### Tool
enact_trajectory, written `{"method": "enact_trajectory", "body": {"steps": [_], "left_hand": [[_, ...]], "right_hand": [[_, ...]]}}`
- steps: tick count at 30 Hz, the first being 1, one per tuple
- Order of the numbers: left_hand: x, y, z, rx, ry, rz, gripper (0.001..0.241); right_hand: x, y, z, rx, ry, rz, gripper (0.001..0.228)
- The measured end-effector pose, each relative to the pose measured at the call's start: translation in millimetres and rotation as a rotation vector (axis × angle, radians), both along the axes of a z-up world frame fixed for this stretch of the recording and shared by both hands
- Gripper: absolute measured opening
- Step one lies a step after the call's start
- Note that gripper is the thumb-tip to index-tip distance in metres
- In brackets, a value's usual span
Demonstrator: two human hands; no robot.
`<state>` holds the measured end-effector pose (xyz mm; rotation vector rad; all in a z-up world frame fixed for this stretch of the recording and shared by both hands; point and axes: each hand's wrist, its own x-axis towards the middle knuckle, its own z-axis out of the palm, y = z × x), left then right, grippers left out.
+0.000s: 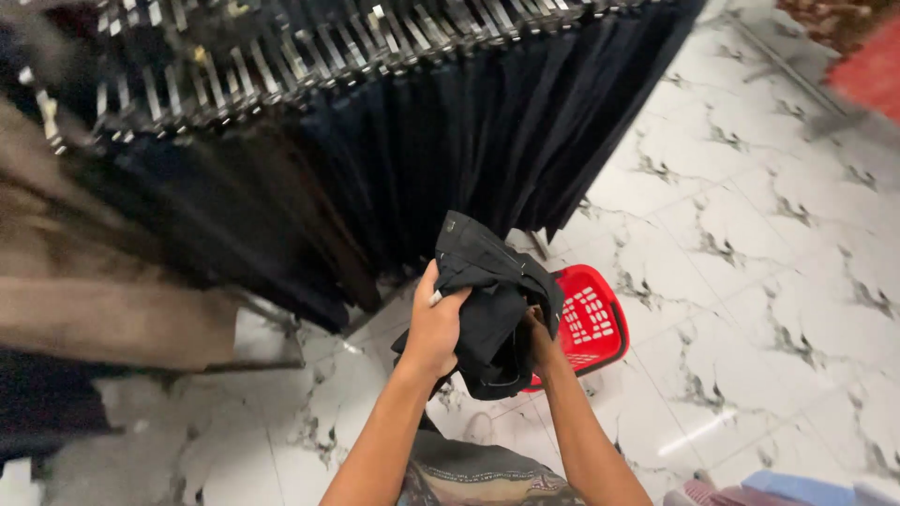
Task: The person removes a pair of black pants from a hanger, places them in a red basket, then takes them out to fold them by hand. After folding, the person places the pants back on a hanger and returns it to the clothing rack.
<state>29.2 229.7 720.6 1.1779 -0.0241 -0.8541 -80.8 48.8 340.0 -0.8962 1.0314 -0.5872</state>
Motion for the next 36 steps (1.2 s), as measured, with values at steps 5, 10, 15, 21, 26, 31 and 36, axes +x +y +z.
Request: {"method": "enact_trajectory", "body": {"steps": [5, 10, 15, 21, 26, 31, 36], "left_hand": [[17, 66, -39, 0.035, 0.006, 0.382, 0.068], [41, 132, -49, 0.209, -0.226, 0.485, 0.07], [41, 179, -45, 0.665, -0.562, 0.385, 0.044], [35, 209, -112, -0.097, -0.206, 0.435, 0.065], [27, 212, -167, -0.192, -0.012, 0.509, 0.051], [31, 224, -238, -0.252, 0.418, 0.533, 0.038], [28, 231, -157, 0.588, -0.17, 0.224, 0.043]], "right_hand": [[25, 48, 108, -0.287, 0.036, 0.367, 0.051], [44, 60, 145, -0.009, -0.184, 0.31, 0.025], [60, 82, 216, 0.3, -0.248, 0.421, 0.03], [74, 135, 247, 0.548, -0.113, 0.578, 0.066], [51, 167, 191, 0.539, -0.103, 0.637, 0.053], [40, 205, 184, 0.427, -0.021, 0.731, 0.039], [59, 201, 218, 0.316, 0.044, 0.612, 0.044]]}}
